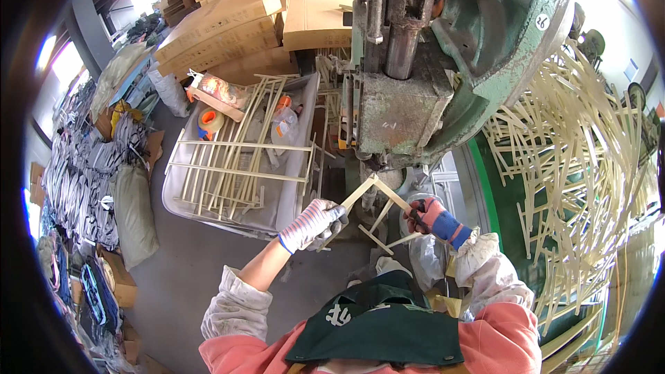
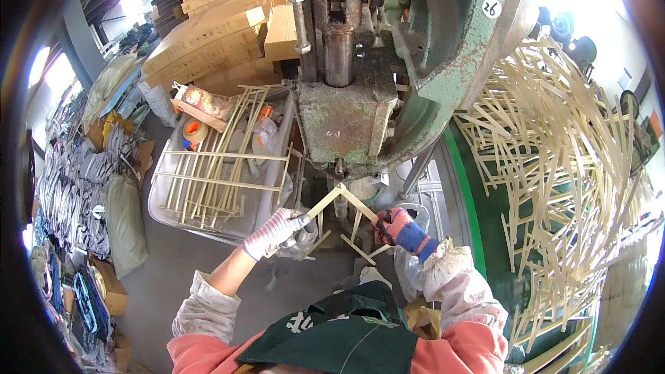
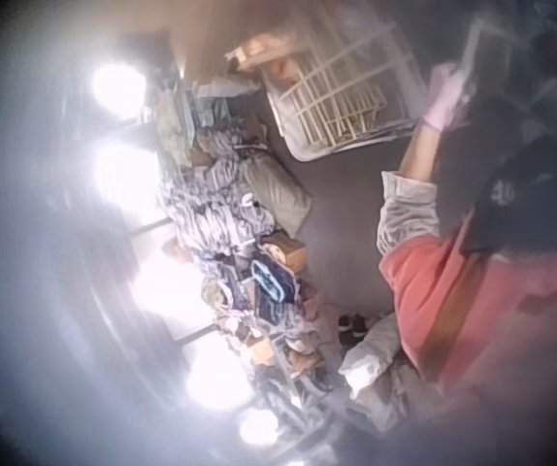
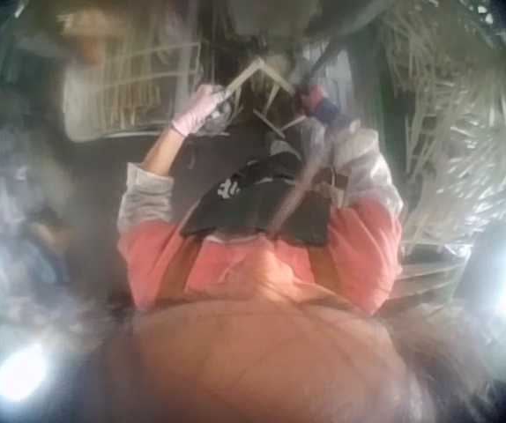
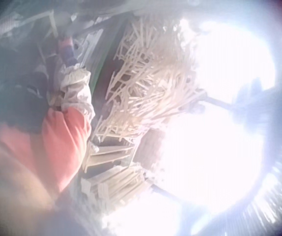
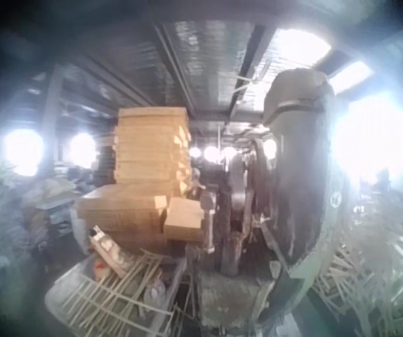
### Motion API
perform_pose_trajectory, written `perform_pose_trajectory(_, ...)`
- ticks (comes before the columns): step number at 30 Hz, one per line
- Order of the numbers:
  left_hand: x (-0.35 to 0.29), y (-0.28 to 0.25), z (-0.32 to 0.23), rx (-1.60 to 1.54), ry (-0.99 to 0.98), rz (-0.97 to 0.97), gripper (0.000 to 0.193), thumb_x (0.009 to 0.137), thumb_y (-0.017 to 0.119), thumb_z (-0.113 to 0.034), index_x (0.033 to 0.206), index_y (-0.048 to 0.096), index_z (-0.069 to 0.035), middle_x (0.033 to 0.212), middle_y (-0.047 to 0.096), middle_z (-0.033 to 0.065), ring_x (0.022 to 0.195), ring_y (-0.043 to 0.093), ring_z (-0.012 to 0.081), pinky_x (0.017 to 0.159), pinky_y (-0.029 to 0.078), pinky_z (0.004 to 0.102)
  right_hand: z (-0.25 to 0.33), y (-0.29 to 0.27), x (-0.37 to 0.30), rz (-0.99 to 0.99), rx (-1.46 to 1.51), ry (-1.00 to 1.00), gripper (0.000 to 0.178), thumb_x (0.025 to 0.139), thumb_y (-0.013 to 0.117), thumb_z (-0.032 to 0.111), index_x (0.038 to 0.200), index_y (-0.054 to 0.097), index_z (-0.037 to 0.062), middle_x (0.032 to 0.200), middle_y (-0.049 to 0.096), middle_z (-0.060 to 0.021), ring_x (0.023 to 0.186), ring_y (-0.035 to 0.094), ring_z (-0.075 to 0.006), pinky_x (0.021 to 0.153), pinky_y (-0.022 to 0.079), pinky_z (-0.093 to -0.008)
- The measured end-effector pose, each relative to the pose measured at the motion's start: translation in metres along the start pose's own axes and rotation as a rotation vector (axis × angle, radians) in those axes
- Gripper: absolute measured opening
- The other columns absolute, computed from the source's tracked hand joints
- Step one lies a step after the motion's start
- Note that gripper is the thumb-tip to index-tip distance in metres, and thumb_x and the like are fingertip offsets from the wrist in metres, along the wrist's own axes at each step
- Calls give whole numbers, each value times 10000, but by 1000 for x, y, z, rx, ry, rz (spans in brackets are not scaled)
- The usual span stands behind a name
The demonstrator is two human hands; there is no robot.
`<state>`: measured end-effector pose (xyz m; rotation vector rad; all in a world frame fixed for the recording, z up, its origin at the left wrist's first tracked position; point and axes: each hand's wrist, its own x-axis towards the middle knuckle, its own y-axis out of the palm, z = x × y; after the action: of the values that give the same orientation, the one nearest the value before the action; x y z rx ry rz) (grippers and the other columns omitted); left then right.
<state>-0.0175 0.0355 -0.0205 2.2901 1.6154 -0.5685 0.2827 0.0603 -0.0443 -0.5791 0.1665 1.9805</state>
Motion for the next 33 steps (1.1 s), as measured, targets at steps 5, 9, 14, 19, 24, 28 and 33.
perform_pose_trajectory(5, -2, -4, -5, 1, -31, 19, 249, 920, 524, -223, 836, 629, -14, 570, 548, -8, 394, 401, 30, 345, 286, 176, 9, -2, -4, -5, -2, 1, 154, 865, 490, 96, 810, 608, 13, 579, 599, -53, 417, 466, -52, 392, 342, -201)
perform_pose_trajectory(9, -3, -4, -5, -36, -47, 45, 246, 925, 511, -205, 837, 627, -7, 566, 547, 3, 377, 386, 35, 337, 264, 173, 5, -4, -1, -28, -45, -30, 192, 881, 533, 167, 798, 627, 21, 568, 596, -32, 414, 469, -49, 385, 336, -203)
perform_pose_trajectory(14, 0, -6, -5, -12, -22, 64, 251, 920, 518, -222, 830, 630, -17, 553, 545, 9, 370, 384, 40, 333, 261, 181, -1, -3, 6, -42, -89, -40, 197, 884, 545, 180, 811, 631, 18, 574, 600, -24, 420, 484, -48, 385, 340, -196)
perform_pose_trajectory(19, -3, -10, -18, 8, -20, 69, 248, 923, 516, -215, 809, 607, -15, 560, 556, 16, 378, 405, 50, 337, 283, 186, 12, -8, -4, -16, -37, -10, 213, 890, 538, 197, 816, 631, 19, 577, 602, -24, 412, 475, -51, 382, 340, -199)
perform_pose_trajectory(24, -9, -6, -24, 506, 250, -57, 308, 862, 610, -311, 894, 583, -6, 599, 579, 52, 444, 530, 115, 434, 437, 267, 31, -4, -23, 47, 25, -36, 215, 899, 528, 203, 874, 610, 6, 617, 616, -36, 446, 532, -70, 392, 387, -207)
perform_pose_trajectory(28, -21, 13, -8, 1103, 394, -596, 506, 684, 714, -507, 803, 608, -27, 576, 576, 166, 545, 587, 327, 527, 464, 394, 21, 12, -42, 248, 207, -121, 212, 928, 490, 163, 995, 563, -24, 778, 639, -106, 631, 641, -176, 540, 534, -279)
perform_pose_trajectory(33, -92, 18, -9, 1074, 614, -631, 389, 632, 785, -417, 660, 627, -63, 484, 538, 79, 429, 521, 214, 471, 427, 310, -24, -18, -46, 323, 306, -233, 284, 927, 481, 145, 1137, 525, -41, 892, 650, -150, 744, 673, -255, 619, 562, -319)
